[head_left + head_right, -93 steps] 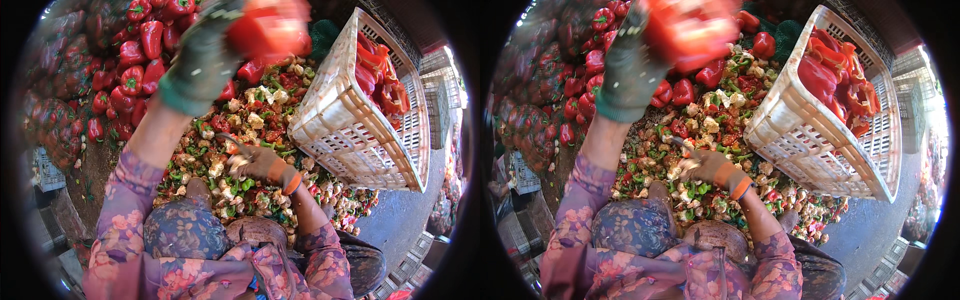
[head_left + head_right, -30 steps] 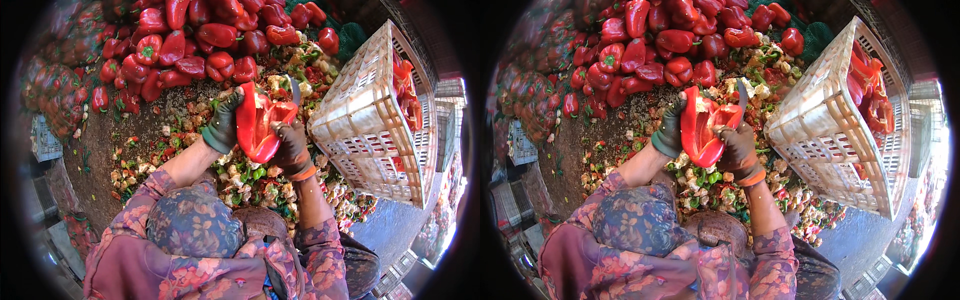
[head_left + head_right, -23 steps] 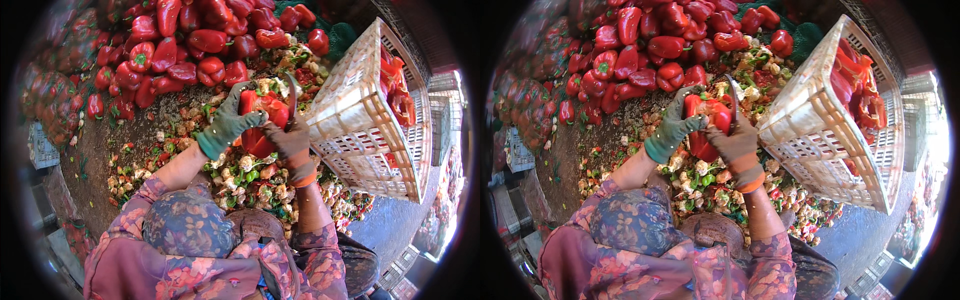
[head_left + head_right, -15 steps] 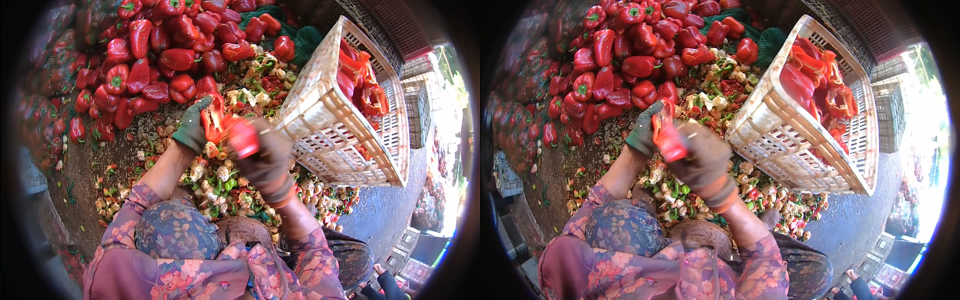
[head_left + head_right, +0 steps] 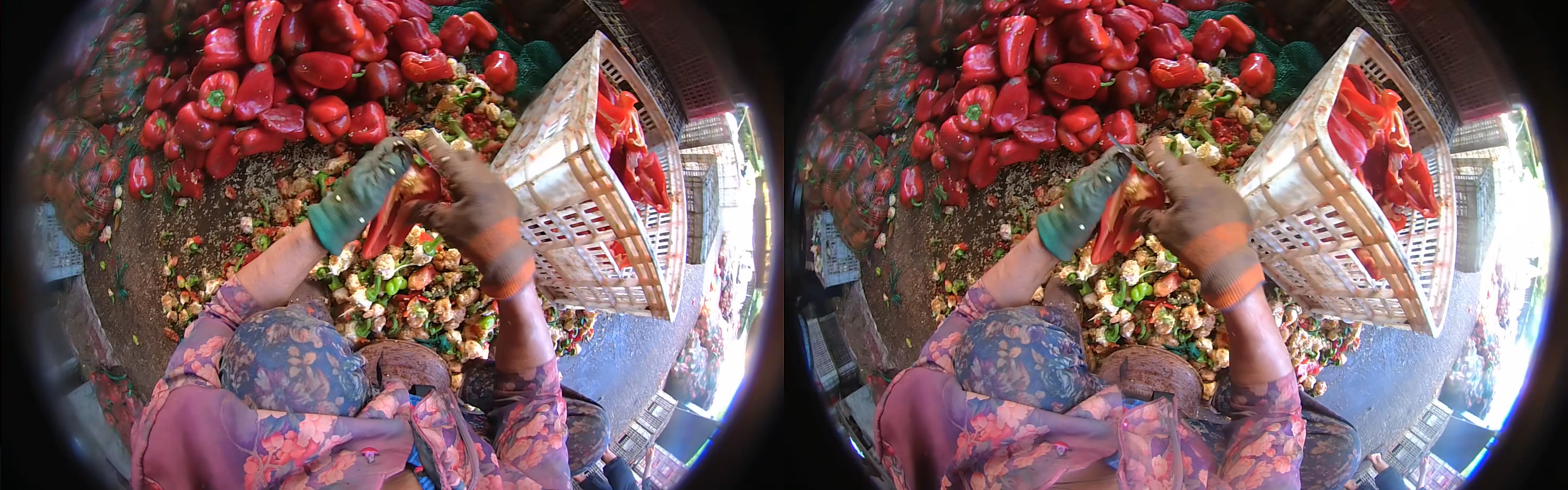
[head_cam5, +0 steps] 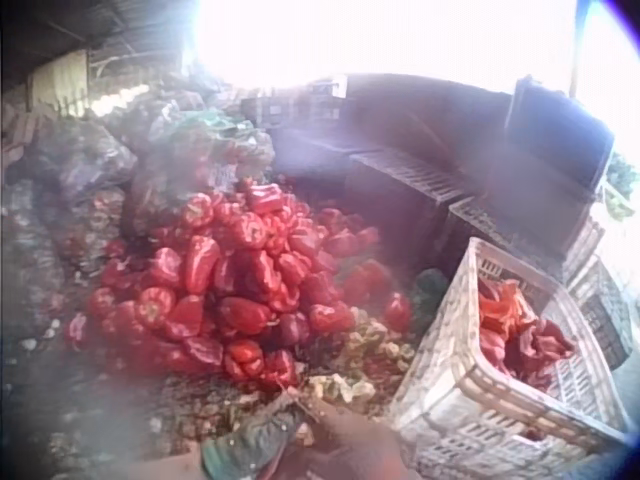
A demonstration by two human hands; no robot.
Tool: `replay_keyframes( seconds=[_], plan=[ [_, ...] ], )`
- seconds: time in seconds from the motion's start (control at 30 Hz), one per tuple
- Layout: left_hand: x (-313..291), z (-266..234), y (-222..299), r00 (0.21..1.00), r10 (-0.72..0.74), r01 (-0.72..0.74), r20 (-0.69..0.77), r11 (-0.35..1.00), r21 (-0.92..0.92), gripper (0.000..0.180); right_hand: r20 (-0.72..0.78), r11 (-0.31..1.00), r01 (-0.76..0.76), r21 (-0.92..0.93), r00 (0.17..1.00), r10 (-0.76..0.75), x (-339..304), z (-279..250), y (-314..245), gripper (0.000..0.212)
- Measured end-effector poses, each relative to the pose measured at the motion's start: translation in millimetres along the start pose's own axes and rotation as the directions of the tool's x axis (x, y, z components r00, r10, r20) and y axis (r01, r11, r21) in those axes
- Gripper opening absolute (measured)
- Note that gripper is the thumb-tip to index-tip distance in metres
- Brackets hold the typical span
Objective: The person is using a curved knife to remove the cores and stems from red bell peppers, placing the processed peppers into a plastic crate.
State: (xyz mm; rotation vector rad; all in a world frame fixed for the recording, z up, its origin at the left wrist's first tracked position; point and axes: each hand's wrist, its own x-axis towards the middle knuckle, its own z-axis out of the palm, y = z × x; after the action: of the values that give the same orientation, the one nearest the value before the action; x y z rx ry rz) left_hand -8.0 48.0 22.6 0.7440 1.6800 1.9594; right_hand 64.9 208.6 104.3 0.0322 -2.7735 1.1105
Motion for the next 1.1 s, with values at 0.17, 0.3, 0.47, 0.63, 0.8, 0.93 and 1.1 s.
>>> replay_keyframes(
  seconds=[0.17, 0.3, 0.47, 0.63, 0.8, 0.93, 1.1],
  plan=[
    [-18, -2, -15, 0.998, -0.052, 0.044, 0.045, 0.987, 0.157, 0.029, 0.262, 0.982, 0.104, -0.160, 0.963, -0.059, 7, 26, 11, 0.058],
    [-38, 3, -24, 0.985, 0.131, -0.099, -0.109, 0.961, 0.257, 0.029, 0.181, 0.987, 0.136, -0.084, 0.976, -0.119, 1, 43, 13, 0.048],
    [-40, 8, -15, 0.928, -0.334, 0.327, -0.162, 0.942, -0.072, 0.030, -0.079, 0.878, -0.127, 0.462, 0.980, 0.184, -27, 92, 45, 0.026],
    [-42, 10, -23, 0.919, -0.373, 0.353, -0.128, 0.923, -0.155, 0.029, -0.071, 0.886, -0.218, 0.409, 0.961, 0.269, -31, 102, 48, 0.025],
    [-55, -21, -58, 0.996, -0.081, 0.093, -0.046, 0.902, 0.422, 0.017, -0.074, 0.950, 0.136, -0.282, 0.984, -0.162, -16, 88, 28, 0.027],
    [-48, -2, -42, 0.799, -0.601, 0.419, -0.016, 0.576, -0.702, 0.017, -0.234, 0.682, -0.183, 0.708, 0.850, 0.471, -1, 123, 57, 0.015],
    [-51, -14, -30, 0.785, -0.598, 0.454, -0.163, 0.734, -0.505, 0.014, -0.103, 0.979, -0.173, 0.105, 0.978, 0.184, -12, 110, 60, 0.020]
  ],
)
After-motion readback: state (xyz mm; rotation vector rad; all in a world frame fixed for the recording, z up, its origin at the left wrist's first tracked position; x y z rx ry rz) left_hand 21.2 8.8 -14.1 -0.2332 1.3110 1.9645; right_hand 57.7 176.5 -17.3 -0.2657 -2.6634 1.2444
